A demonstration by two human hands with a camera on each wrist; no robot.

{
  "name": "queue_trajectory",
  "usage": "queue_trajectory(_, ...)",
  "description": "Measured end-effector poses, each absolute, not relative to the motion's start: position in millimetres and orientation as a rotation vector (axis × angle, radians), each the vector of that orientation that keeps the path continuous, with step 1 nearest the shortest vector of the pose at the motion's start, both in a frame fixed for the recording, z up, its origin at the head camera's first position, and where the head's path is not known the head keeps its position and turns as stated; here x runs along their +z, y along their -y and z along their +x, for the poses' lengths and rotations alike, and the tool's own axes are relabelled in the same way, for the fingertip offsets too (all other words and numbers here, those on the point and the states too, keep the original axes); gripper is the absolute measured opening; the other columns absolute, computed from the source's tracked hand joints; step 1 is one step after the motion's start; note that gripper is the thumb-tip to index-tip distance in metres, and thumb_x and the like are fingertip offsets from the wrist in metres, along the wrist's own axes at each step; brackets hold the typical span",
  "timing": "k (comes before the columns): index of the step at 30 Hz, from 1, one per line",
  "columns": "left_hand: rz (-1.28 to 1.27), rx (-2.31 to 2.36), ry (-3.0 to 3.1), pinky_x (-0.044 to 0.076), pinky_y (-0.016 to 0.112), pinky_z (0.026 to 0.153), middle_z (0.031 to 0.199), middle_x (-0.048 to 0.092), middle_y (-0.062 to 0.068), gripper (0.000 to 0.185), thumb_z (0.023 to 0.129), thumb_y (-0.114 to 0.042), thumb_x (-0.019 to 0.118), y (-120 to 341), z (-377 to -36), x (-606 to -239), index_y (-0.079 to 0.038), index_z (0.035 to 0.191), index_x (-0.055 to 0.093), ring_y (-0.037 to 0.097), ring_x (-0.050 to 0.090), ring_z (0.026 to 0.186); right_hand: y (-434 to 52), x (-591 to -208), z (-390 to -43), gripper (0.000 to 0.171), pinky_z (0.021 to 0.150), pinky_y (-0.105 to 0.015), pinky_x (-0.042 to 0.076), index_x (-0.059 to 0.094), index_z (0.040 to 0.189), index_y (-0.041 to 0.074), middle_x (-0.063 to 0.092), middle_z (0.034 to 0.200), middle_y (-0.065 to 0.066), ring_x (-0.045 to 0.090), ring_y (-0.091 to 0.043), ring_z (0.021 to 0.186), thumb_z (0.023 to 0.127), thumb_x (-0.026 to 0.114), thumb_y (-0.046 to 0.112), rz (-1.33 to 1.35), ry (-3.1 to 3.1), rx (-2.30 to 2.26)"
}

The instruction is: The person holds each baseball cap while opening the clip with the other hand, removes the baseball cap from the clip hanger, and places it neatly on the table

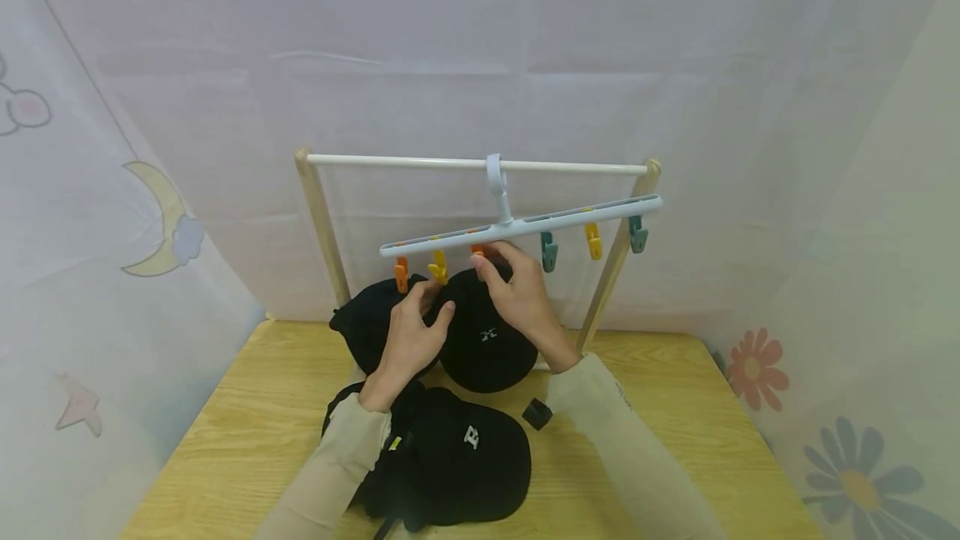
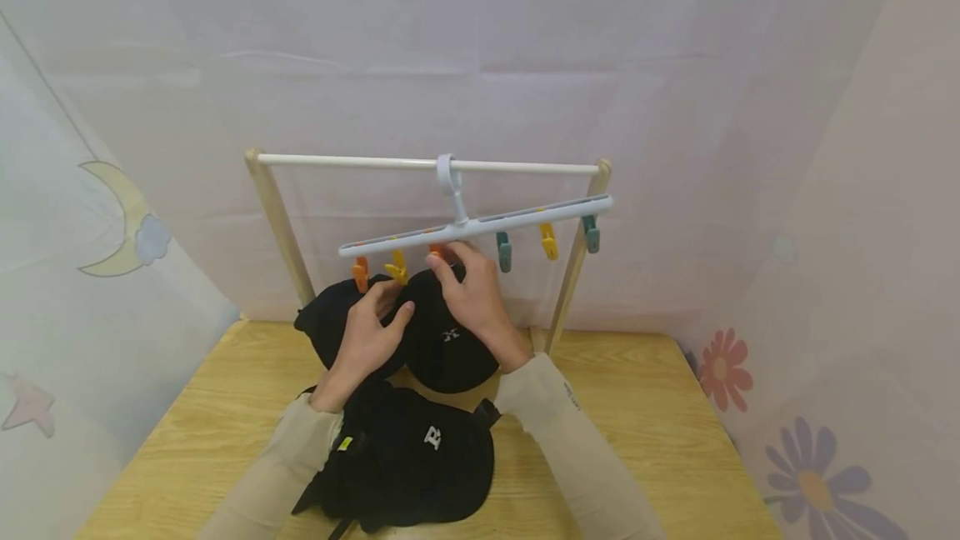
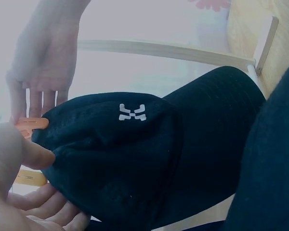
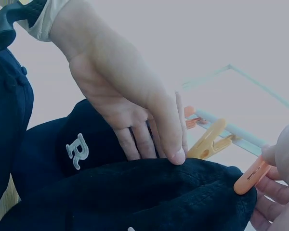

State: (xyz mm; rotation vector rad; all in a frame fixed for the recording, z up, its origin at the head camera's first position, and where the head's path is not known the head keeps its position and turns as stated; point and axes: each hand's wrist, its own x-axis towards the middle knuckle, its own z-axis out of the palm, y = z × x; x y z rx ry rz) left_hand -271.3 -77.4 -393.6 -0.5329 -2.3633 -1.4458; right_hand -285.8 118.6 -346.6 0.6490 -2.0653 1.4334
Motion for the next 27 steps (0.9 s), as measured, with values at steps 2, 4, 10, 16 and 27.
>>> queue_trajectory(2, -0.518, -1.452, 2.381, 0.052, 0.053, 0.113, 0.139, 0.067, 0.02, 0.04, 0.104, -0.018, 0.07, 77.5, -271.5, -393.5, -0.001, 0.139, 0.061, 0.037, 0.065, 0.131, -119.3, -346.2, -285.4, 0.025, 0.087, -0.044, 0.059, 0.073, 0.124, -0.002, 0.075, 0.101, -0.017, 0.071, -0.029, 0.089, 0.107, 0.067, 0.014, 0.646, 2.079, 1.445)
queue_trajectory(4, -0.51, -1.459, 2.402, 0.053, 0.054, 0.11, 0.138, 0.067, 0.019, 0.04, 0.105, -0.02, 0.07, 77.5, -271.9, -393.4, -0.001, 0.138, 0.061, 0.037, 0.066, 0.128, -120.1, -345.7, -284.8, 0.024, 0.086, -0.042, 0.057, 0.073, 0.123, -0.001, 0.073, 0.098, -0.017, 0.068, -0.028, 0.088, 0.108, 0.066, 0.015, 0.642, 2.091, 1.46)
queue_trajectory(10, -0.53, -1.58, 2.423, 0.052, 0.057, 0.11, 0.138, 0.067, 0.02, 0.04, 0.106, -0.022, 0.068, 77.8, -272.5, -390.9, 0.001, 0.138, 0.064, 0.039, 0.066, 0.13, -123.0, -343.9, -283.7, 0.025, 0.09, -0.042, 0.056, 0.072, 0.125, 0.0, 0.075, 0.106, -0.017, 0.069, -0.028, 0.097, 0.111, 0.061, 0.018, 0.64, 2.134, 1.497)
queue_trajectory(16, -0.527, -1.725, 2.41, 0.055, 0.054, 0.107, 0.13, 0.075, 0.016, 0.03, 0.107, -0.024, 0.068, 77.9, -271.2, -389.7, -0.004, 0.128, 0.073, 0.034, 0.071, 0.123, -125.7, -343.7, -283.5, 0.031, 0.096, -0.047, 0.056, 0.069, 0.134, 0.001, 0.075, 0.122, -0.018, 0.071, -0.032, 0.111, 0.112, 0.058, 0.02, 0.655, 2.173, 1.569)
queue_trajectory(27, -0.593, -1.804, 2.341, 0.058, 0.05, 0.103, 0.121, 0.079, 0.014, 0.027, 0.107, -0.024, 0.069, 74.5, -271.0, -390.1, -0.007, 0.127, 0.074, 0.029, 0.075, 0.113, -127.1, -344.8, -284.7, 0.035, 0.098, -0.049, 0.059, 0.068, 0.139, 0.001, 0.075, 0.125, -0.018, 0.071, -0.032, 0.113, 0.111, 0.061, 0.021, 0.593, 2.166, 1.665)
